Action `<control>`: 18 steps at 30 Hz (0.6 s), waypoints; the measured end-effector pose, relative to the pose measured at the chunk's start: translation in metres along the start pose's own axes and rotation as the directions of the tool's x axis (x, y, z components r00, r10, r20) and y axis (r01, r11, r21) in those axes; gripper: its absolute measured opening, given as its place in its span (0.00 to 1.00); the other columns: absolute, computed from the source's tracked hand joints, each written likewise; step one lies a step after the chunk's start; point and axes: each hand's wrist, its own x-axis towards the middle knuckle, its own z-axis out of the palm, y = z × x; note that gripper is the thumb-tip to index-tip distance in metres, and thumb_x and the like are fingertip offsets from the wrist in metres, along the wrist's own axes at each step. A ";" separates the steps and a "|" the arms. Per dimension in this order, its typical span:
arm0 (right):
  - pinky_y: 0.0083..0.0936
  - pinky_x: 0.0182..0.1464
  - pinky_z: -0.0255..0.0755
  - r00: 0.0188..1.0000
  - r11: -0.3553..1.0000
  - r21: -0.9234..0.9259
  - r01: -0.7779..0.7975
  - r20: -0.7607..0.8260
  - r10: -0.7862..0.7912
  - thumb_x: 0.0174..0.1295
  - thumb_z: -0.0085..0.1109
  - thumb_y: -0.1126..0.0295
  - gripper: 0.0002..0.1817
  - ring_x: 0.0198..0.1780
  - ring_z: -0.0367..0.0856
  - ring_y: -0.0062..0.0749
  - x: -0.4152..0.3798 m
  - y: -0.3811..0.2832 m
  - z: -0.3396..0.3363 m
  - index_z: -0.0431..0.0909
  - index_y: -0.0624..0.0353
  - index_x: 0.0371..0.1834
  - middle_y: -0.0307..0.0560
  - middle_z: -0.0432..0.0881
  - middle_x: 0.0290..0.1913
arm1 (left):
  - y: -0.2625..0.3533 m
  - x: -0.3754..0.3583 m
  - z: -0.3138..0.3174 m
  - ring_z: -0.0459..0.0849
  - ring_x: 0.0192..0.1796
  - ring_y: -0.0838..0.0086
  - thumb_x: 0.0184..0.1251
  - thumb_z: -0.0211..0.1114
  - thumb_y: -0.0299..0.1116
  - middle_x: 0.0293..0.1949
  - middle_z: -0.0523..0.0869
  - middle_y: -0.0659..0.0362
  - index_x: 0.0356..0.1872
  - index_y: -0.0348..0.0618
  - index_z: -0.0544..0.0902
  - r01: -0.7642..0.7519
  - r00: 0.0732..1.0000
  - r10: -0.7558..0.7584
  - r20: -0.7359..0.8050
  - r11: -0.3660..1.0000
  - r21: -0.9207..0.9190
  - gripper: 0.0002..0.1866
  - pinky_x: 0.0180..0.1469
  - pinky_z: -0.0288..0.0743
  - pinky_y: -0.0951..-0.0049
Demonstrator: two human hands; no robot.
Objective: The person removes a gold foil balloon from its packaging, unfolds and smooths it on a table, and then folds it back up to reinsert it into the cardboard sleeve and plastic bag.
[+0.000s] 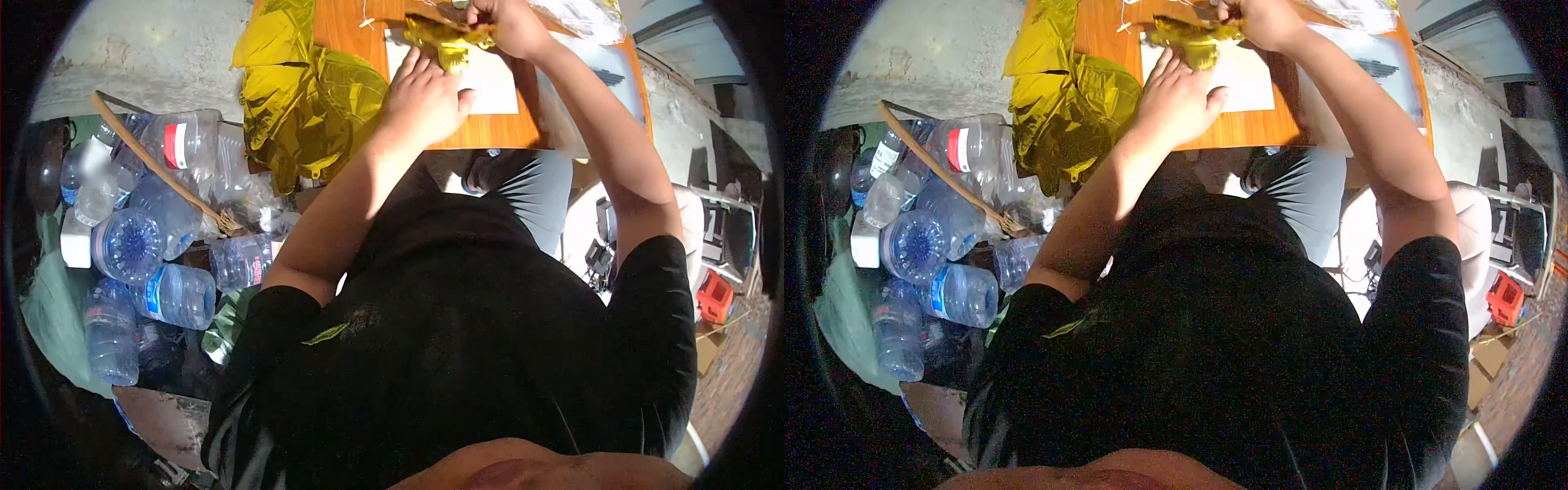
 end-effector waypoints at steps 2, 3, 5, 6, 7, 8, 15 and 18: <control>0.38 0.44 0.79 0.982 0.980 -0.089 0.180 -0.036 -0.183 0.57 0.74 0.68 0.09 0.38 0.86 0.47 -0.012 -0.011 0.000 0.84 0.57 0.35 0.52 0.88 0.37 | 0.002 -0.002 -0.001 0.76 0.73 0.53 0.73 0.64 0.48 0.62 0.84 0.44 0.63 0.38 0.82 -0.048 0.980 0.045 -0.194 0.999 -0.011 0.27 0.82 0.55 0.50; 0.38 0.44 0.79 0.983 0.980 -0.088 0.177 -0.038 -0.181 0.57 0.74 0.68 0.09 0.38 0.86 0.47 -0.017 -0.012 0.001 0.84 0.57 0.35 0.52 0.88 0.37 | 0.007 -0.003 -0.012 0.80 0.66 0.54 0.72 0.66 0.47 0.55 0.87 0.46 0.54 0.39 0.86 -0.047 0.986 0.038 -0.163 0.998 -0.052 0.22 0.78 0.61 0.50; 0.41 0.46 0.79 0.954 0.947 -0.189 0.259 -0.106 -0.282 0.56 0.72 0.68 0.08 0.42 0.85 0.52 -0.025 -0.013 0.004 0.85 0.57 0.37 0.52 0.88 0.38 | 0.011 -0.006 -0.016 0.84 0.60 0.55 0.70 0.68 0.46 0.49 0.89 0.48 0.46 0.41 0.89 -0.048 0.991 0.036 -0.132 0.995 -0.093 0.18 0.75 0.66 0.49; 0.43 0.47 0.79 0.933 0.924 -0.241 0.296 -0.136 -0.335 0.55 0.70 0.69 0.09 0.43 0.85 0.54 -0.028 -0.012 0.006 0.86 0.57 0.38 0.53 0.87 0.38 | 0.011 -0.009 -0.011 0.85 0.54 0.56 0.68 0.70 0.46 0.43 0.88 0.51 0.39 0.42 0.89 -0.084 0.984 0.075 -0.159 0.995 -0.054 0.16 0.67 0.72 0.50; 0.43 0.49 0.79 0.952 0.913 -0.313 0.260 -0.075 -0.297 0.52 0.68 0.70 0.10 0.43 0.84 0.55 -0.030 0.001 0.010 0.87 0.55 0.38 0.53 0.88 0.39 | 0.013 -0.010 -0.009 0.87 0.48 0.57 0.67 0.72 0.45 0.37 0.88 0.55 0.32 0.43 0.89 -0.119 0.977 0.114 -0.182 0.993 -0.015 0.15 0.60 0.78 0.51; 0.43 0.49 0.79 0.952 0.914 -0.312 0.258 -0.077 -0.295 0.52 0.68 0.70 0.10 0.43 0.84 0.55 -0.030 0.014 0.015 0.87 0.55 0.38 0.53 0.88 0.39 | 0.014 -0.011 -0.007 0.87 0.48 0.57 0.67 0.72 0.45 0.37 0.88 0.55 0.32 0.43 0.89 -0.120 0.977 0.116 -0.180 0.993 -0.015 0.15 0.60 0.78 0.51; 0.38 0.54 0.79 0.911 0.793 -0.503 0.343 -0.025 -0.411 0.48 0.64 0.72 0.16 0.49 0.84 0.46 -0.041 -0.005 0.014 0.90 0.52 0.41 0.46 0.90 0.42 | 0.013 -0.010 -0.057 0.88 0.48 0.56 0.69 0.68 0.35 0.41 0.88 0.53 0.37 0.41 0.87 -0.269 0.901 0.162 -0.402 0.936 -0.226 0.08 0.52 0.81 0.59; 0.37 0.55 0.79 0.927 0.791 -0.517 0.327 0.015 -0.374 0.49 0.63 0.72 0.16 0.51 0.84 0.44 -0.043 -0.008 0.014 0.91 0.53 0.43 0.45 0.90 0.43 | -0.011 0.029 -0.069 0.83 0.62 0.49 0.72 0.61 0.29 0.58 0.84 0.42 0.62 0.40 0.81 -0.264 0.862 0.088 -0.500 0.919 -0.294 0.19 0.65 0.77 0.51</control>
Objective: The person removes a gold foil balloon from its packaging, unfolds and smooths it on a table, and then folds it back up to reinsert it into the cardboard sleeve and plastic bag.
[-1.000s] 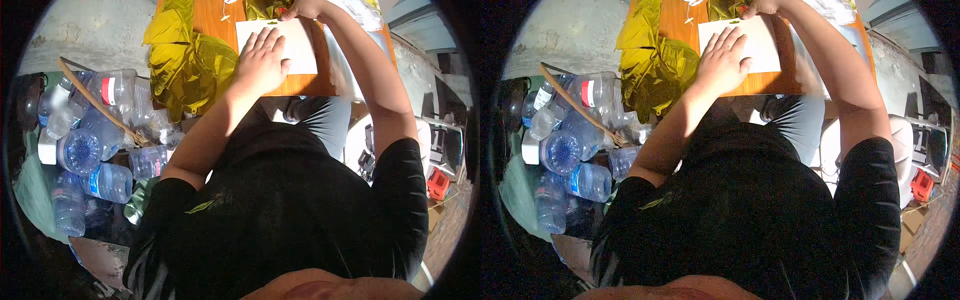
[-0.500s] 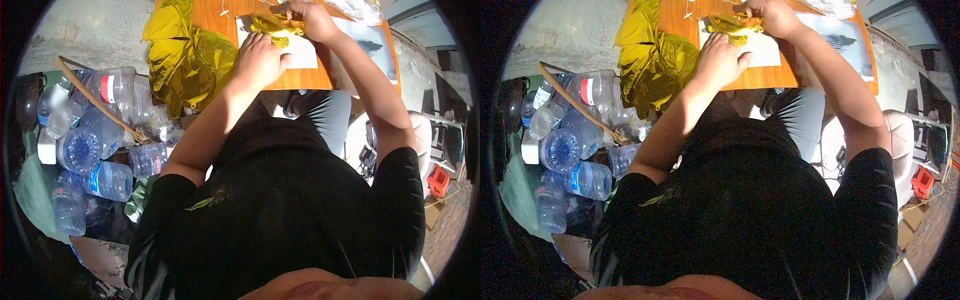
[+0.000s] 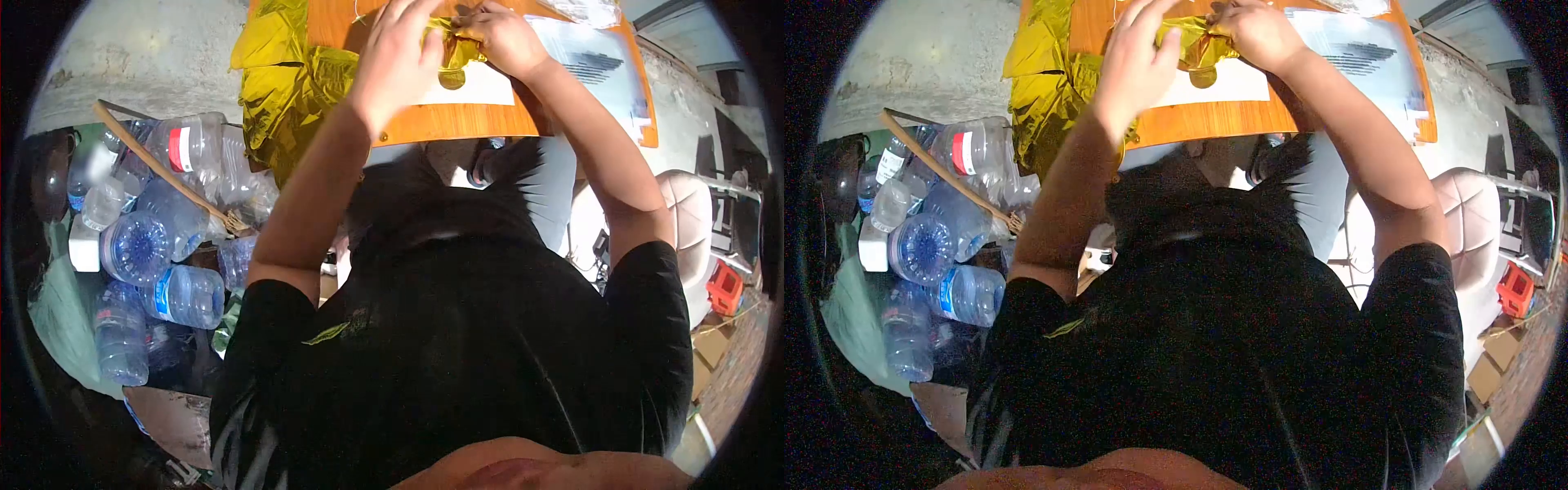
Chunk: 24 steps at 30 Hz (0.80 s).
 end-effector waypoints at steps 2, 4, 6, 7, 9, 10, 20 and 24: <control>0.37 0.56 0.79 1.000 1.000 -0.007 0.015 0.001 -0.015 0.49 0.64 0.71 0.16 0.52 0.84 0.44 0.001 0.000 0.001 0.91 0.53 0.43 0.44 0.90 0.44 | -0.039 -0.004 0.011 0.76 0.73 0.50 0.76 0.58 0.31 0.70 0.79 0.44 0.72 0.38 0.74 0.117 0.975 -0.111 0.195 0.993 -0.020 0.26 0.76 0.68 0.56; 0.39 0.55 0.79 0.982 0.992 -0.032 0.119 -0.144 -0.122 0.51 0.64 0.72 0.15 0.52 0.85 0.45 0.001 0.004 0.006 0.91 0.53 0.43 0.46 0.90 0.43 | -0.080 -0.019 0.027 0.70 0.79 0.53 0.77 0.56 0.31 0.75 0.73 0.45 0.74 0.37 0.72 -0.103 0.828 -0.013 0.561 0.979 0.176 0.26 0.81 0.61 0.57; 0.40 0.55 0.80 0.993 0.995 0.044 0.095 -0.074 -0.092 0.52 0.64 0.72 0.15 0.52 0.86 0.48 -0.003 0.007 -0.002 0.90 0.54 0.44 0.49 0.90 0.43 | -0.080 -0.027 0.026 0.66 0.81 0.56 0.78 0.55 0.32 0.79 0.68 0.47 0.73 0.34 0.73 -0.140 0.829 0.000 0.559 0.968 0.208 0.26 0.82 0.59 0.55; 0.41 0.54 0.80 0.998 0.991 0.118 0.070 -0.001 -0.071 0.53 0.64 0.72 0.15 0.51 0.87 0.50 -0.001 0.006 -0.010 0.90 0.55 0.45 0.52 0.90 0.44 | -0.079 -0.028 0.025 0.64 0.82 0.57 0.78 0.55 0.32 0.80 0.68 0.48 0.73 0.35 0.73 -0.133 0.826 -0.004 0.564 0.970 0.202 0.26 0.83 0.58 0.55; 0.43 0.53 0.81 0.976 0.990 0.119 -0.076 0.211 0.050 0.54 0.64 0.72 0.15 0.49 0.87 0.53 0.001 0.004 -0.034 0.89 0.56 0.45 0.55 0.89 0.44 | -0.077 -0.029 0.024 0.63 0.83 0.58 0.78 0.55 0.33 0.80 0.68 0.48 0.73 0.35 0.73 -0.123 0.823 -0.010 0.568 0.973 0.195 0.26 0.83 0.57 0.56; 0.45 0.51 0.81 0.897 0.973 0.084 -0.214 0.412 0.161 0.55 0.64 0.72 0.15 0.47 0.87 0.57 0.002 0.001 -0.043 0.88 0.58 0.45 0.58 0.88 0.44 | -0.075 -0.028 0.024 0.63 0.83 0.58 0.76 0.57 0.31 0.80 0.67 0.48 0.73 0.36 0.73 -0.098 0.821 -0.034 0.570 0.975 0.200 0.26 0.84 0.57 0.56; 0.46 0.47 0.81 0.953 0.969 0.119 -0.217 0.239 0.184 0.60 0.63 0.68 0.08 0.43 0.86 0.54 0.001 -0.011 -0.007 0.84 0.61 0.35 0.58 0.87 0.38 | -0.074 -0.033 0.021 0.69 0.79 0.57 0.75 0.62 0.32 0.75 0.75 0.48 0.66 0.37 0.81 -0.117 0.882 0.022 0.471 0.978 0.174 0.21 0.82 0.61 0.58; 0.42 0.52 0.82 0.969 0.960 0.236 0.152 -0.227 -0.098 0.60 0.64 0.70 0.07 0.47 0.86 0.51 -0.007 -0.011 -0.004 0.85 0.62 0.35 0.54 0.88 0.39 | -0.083 -0.035 0.006 0.77 0.73 0.55 0.74 0.64 0.31 0.69 0.81 0.47 0.62 0.37 0.84 0.001 0.926 -0.036 0.376 0.996 0.093 0.19 0.77 0.69 0.59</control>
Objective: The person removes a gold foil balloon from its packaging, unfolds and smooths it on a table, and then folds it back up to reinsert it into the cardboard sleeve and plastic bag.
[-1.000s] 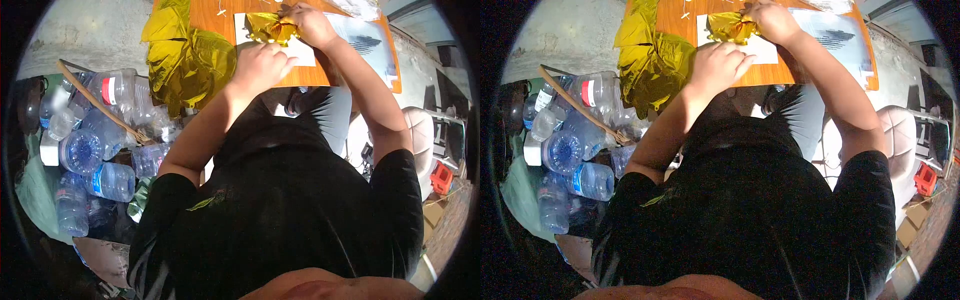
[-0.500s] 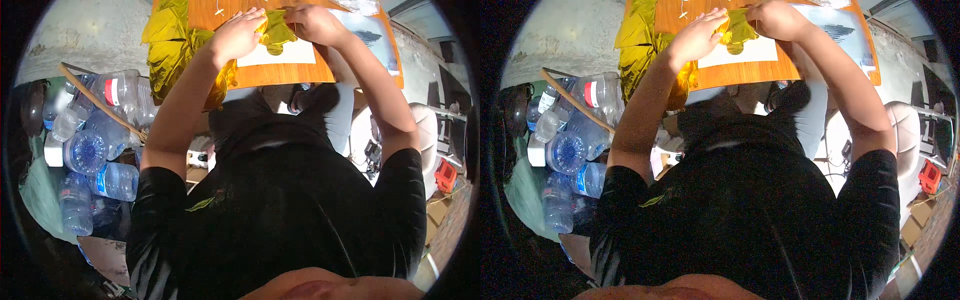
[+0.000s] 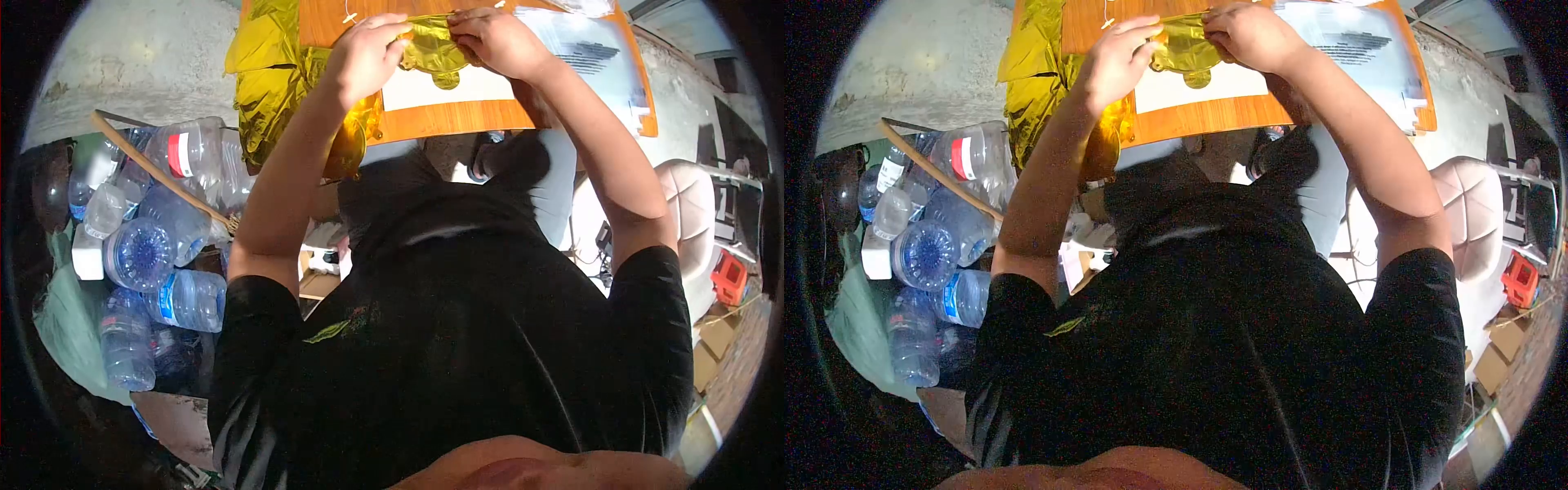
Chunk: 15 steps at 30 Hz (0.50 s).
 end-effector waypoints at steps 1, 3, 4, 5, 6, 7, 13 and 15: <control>0.40 0.54 0.82 0.970 0.982 -0.016 -0.189 0.155 0.189 0.59 0.64 0.70 0.07 0.49 0.86 0.50 0.003 -0.006 -0.005 0.86 0.62 0.35 0.53 0.89 0.40 | -0.011 -0.004 0.002 0.80 0.70 0.54 0.73 0.64 0.29 0.66 0.83 0.48 0.61 0.37 0.84 -0.048 0.999 0.048 0.003 0.998 -0.032 0.18 0.74 0.72 0.59; 0.40 0.55 0.81 0.976 0.988 -0.021 -0.151 0.157 0.153 0.59 0.65 0.70 0.07 0.50 0.86 0.50 0.001 -0.002 -0.003 0.86 0.62 0.36 0.53 0.89 0.41 | -0.021 -0.006 0.004 0.82 0.67 0.54 0.72 0.65 0.27 0.64 0.85 0.48 0.60 0.37 0.85 -0.093 0.996 0.094 0.004 0.994 -0.061 0.17 0.71 0.75 0.60; 0.39 0.56 0.81 0.980 0.993 -0.028 -0.115 0.159 0.118 0.58 0.66 0.71 0.07 0.51 0.86 0.50 -0.002 0.003 0.001 0.87 0.62 0.37 0.53 0.89 0.42 | -0.021 -0.004 0.002 0.83 0.65 0.54 0.72 0.64 0.26 0.62 0.86 0.48 0.59 0.38 0.86 -0.088 0.996 0.089 0.022 0.995 -0.045 0.16 0.70 0.76 0.61; 0.39 0.56 0.81 0.980 0.993 -0.027 -0.113 0.159 0.116 0.58 0.66 0.71 0.07 0.51 0.86 0.50 -0.004 0.012 0.009 0.87 0.62 0.37 0.53 0.89 0.42 | -0.021 -0.002 0.000 0.84 0.64 0.55 0.72 0.64 0.25 0.60 0.87 0.49 0.57 0.39 0.87 -0.083 0.996 0.084 0.040 0.996 -0.029 0.15 0.69 0.76 0.61; 0.39 0.57 0.81 0.995 0.995 -0.022 0.099 -0.025 -0.099 0.58 0.66 0.71 0.07 0.52 0.86 0.50 -0.009 0.027 0.022 0.87 0.62 0.37 0.53 0.89 0.43 | -0.013 0.004 -0.005 0.84 0.64 0.55 0.72 0.64 0.25 0.60 0.87 0.49 0.57 0.39 0.87 -0.082 0.996 0.083 0.040 0.996 -0.028 0.15 0.69 0.76 0.61; 0.39 0.57 0.81 0.929 0.951 -0.057 0.302 -0.205 -0.308 0.58 0.66 0.71 0.07 0.52 0.86 0.50 -0.005 0.027 0.024 0.87 0.62 0.37 0.53 0.89 0.43 | -0.002 0.013 -0.010 0.85 0.63 0.55 0.71 0.65 0.25 0.59 0.88 0.49 0.56 0.38 0.87 -0.107 0.993 0.106 -0.053 0.994 -0.013 0.15 0.69 0.77 0.61; 0.38 0.50 0.82 0.999 0.990 -0.139 0.036 0.034 -0.032 0.60 0.66 0.71 0.06 0.45 0.88 0.45 0.006 -0.008 -0.007 0.87 0.61 0.37 0.54 0.88 0.38 | -0.003 0.025 -0.005 0.86 0.59 0.56 0.72 0.64 0.27 0.56 0.88 0.50 0.56 0.36 0.85 -0.130 0.989 0.126 0.078 0.991 0.045 0.15 0.66 0.78 0.61; 0.41 0.54 0.81 0.996 0.983 -0.165 -0.086 0.004 0.088 0.59 0.70 0.68 0.10 0.49 0.86 0.49 -0.007 -0.026 -0.009 0.86 0.60 0.42 0.55 0.86 0.46 | -0.005 0.025 -0.004 0.87 0.59 0.55 0.71 0.66 0.29 0.55 0.90 0.52 0.53 0.37 0.87 -0.195 0.980 0.192 0.045 0.978 0.073 0.13 0.67 0.78 0.61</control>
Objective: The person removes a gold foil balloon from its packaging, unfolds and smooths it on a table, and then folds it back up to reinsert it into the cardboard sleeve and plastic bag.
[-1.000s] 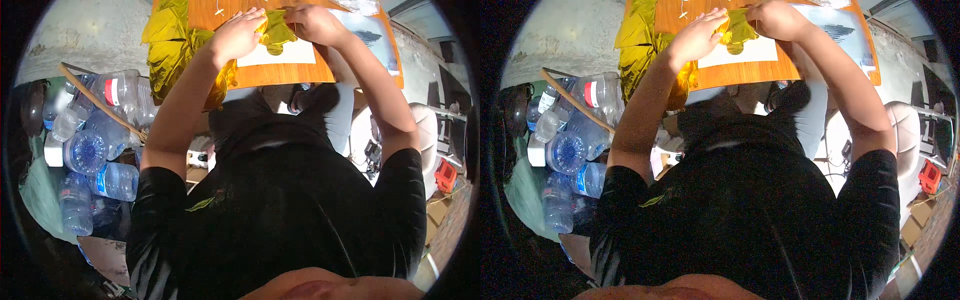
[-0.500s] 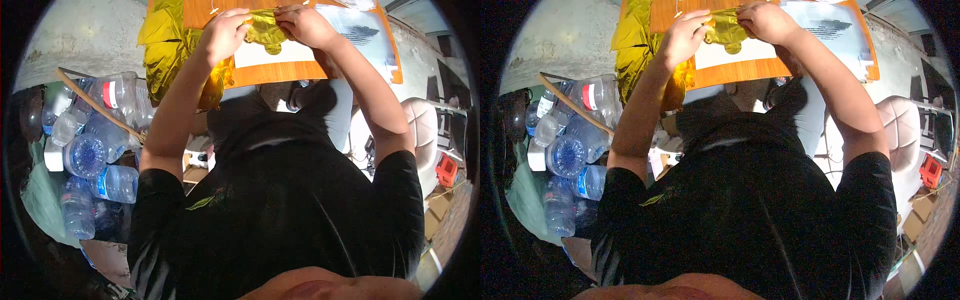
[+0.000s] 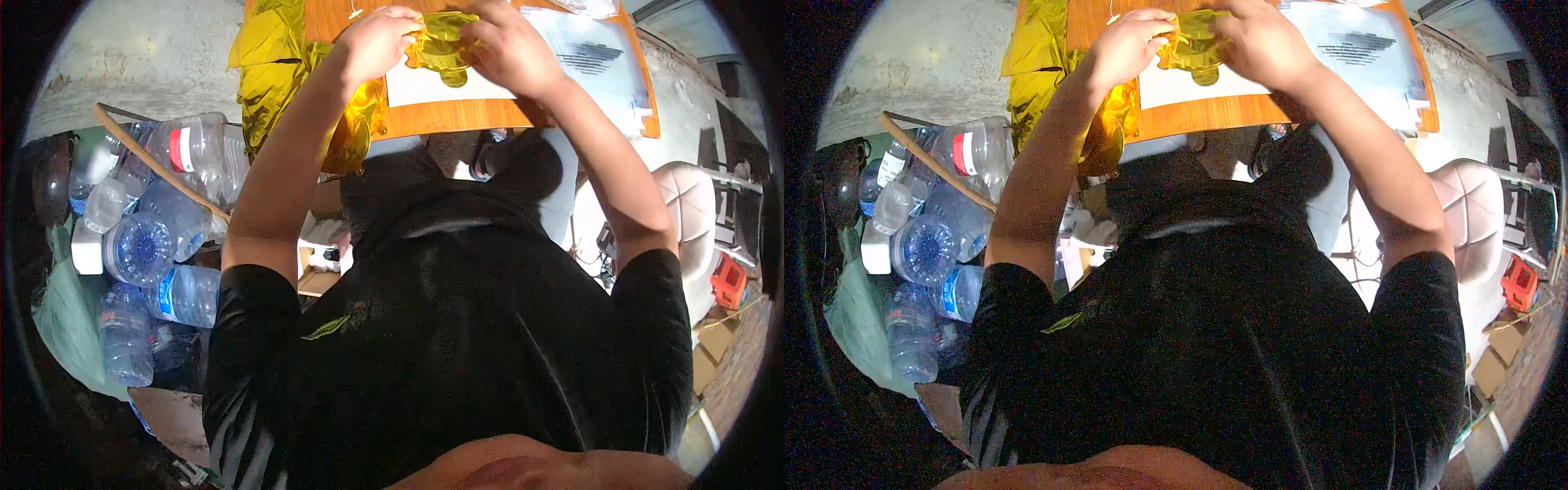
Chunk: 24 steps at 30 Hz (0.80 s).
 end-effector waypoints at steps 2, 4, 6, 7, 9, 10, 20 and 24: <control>0.44 0.58 0.79 0.985 0.985 0.009 -0.172 0.013 0.171 0.61 0.73 0.67 0.14 0.56 0.81 0.53 -0.016 -0.035 -0.011 0.82 0.59 0.45 0.53 0.80 0.57 | 0.014 0.003 -0.020 0.82 0.62 0.52 0.70 0.60 0.26 0.57 0.86 0.48 0.55 0.36 0.87 0.116 0.971 -0.107 0.213 0.993 -0.031 0.16 0.67 0.75 0.58; 0.44 0.64 0.76 0.967 0.973 0.017 -0.231 0.113 0.228 0.61 0.74 0.56 0.25 0.63 0.80 0.53 -0.035 -0.069 -0.018 0.81 0.59 0.56 0.55 0.80 0.63 | 0.015 0.002 -0.020 0.82 0.62 0.53 0.69 0.60 0.25 0.58 0.86 0.48 0.55 0.36 0.87 0.127 0.974 -0.118 0.194 0.991 -0.033 0.16 0.68 0.75 0.59; 0.45 0.69 0.73 0.948 0.966 -0.015 -0.260 0.185 0.258 0.60 0.73 0.49 0.33 0.70 0.77 0.52 -0.062 -0.089 -0.013 0.79 0.59 0.63 0.55 0.78 0.68 | 0.016 0.003 -0.017 0.82 0.63 0.54 0.68 0.61 0.25 0.58 0.86 0.49 0.54 0.35 0.87 0.128 0.977 -0.119 0.178 0.991 -0.039 0.16 0.68 0.75 0.59; 0.45 0.71 0.72 0.945 0.968 -0.054 -0.245 0.209 0.251 0.60 0.72 0.46 0.36 0.73 0.75 0.51 -0.071 -0.095 -0.013 0.78 0.59 0.66 0.55 0.77 0.71 | 0.014 0.003 -0.015 0.82 0.62 0.54 0.67 0.61 0.25 0.57 0.86 0.48 0.53 0.35 0.87 0.118 0.979 -0.110 0.170 0.992 -0.037 0.16 0.68 0.75 0.59; 0.43 0.69 0.74 0.951 0.972 -0.130 -0.197 0.214 0.221 0.64 0.67 0.53 0.29 0.73 0.76 0.49 -0.086 -0.097 -0.015 0.80 0.60 0.64 0.53 0.79 0.69 | 0.012 0.005 -0.014 0.82 0.62 0.53 0.67 0.61 0.24 0.57 0.86 0.48 0.52 0.34 0.87 0.105 0.982 -0.098 0.163 0.994 -0.038 0.15 0.67 0.75 0.59; 0.41 0.67 0.76 0.957 0.980 -0.100 -0.172 0.220 0.190 0.64 0.64 0.58 0.26 0.71 0.78 0.49 -0.096 -0.093 -0.016 0.81 0.60 0.62 0.51 0.81 0.68 | 0.010 0.006 -0.014 0.82 0.62 0.53 0.67 0.60 0.24 0.56 0.87 0.48 0.51 0.34 0.87 0.091 0.982 -0.080 0.171 0.994 -0.057 0.15 0.67 0.76 0.58; 0.35 0.43 0.87 0.990 0.989 -0.137 0.052 -0.125 -0.070 0.57 0.71 0.85 0.09 0.45 0.92 0.45 -0.123 -0.102 -0.150 0.84 0.63 0.38 0.57 0.89 0.45 | 0.029 0.002 -0.024 0.83 0.62 0.51 0.67 0.61 0.24 0.55 0.87 0.46 0.51 0.35 0.88 0.152 0.984 -0.142 0.103 0.984 -0.096 0.14 0.66 0.76 0.57; 0.35 0.51 0.88 0.971 0.910 -0.386 -0.153 -0.228 0.067 0.60 0.71 0.86 0.09 0.48 0.92 0.45 -0.141 -0.081 -0.168 0.85 0.63 0.40 0.56 0.90 0.47 | 0.047 -0.003 -0.034 0.82 0.63 0.53 0.68 0.60 0.24 0.57 0.87 0.48 0.51 0.37 0.89 -0.065 0.981 0.043 -0.192 0.992 -0.109 0.14 0.67 0.76 0.59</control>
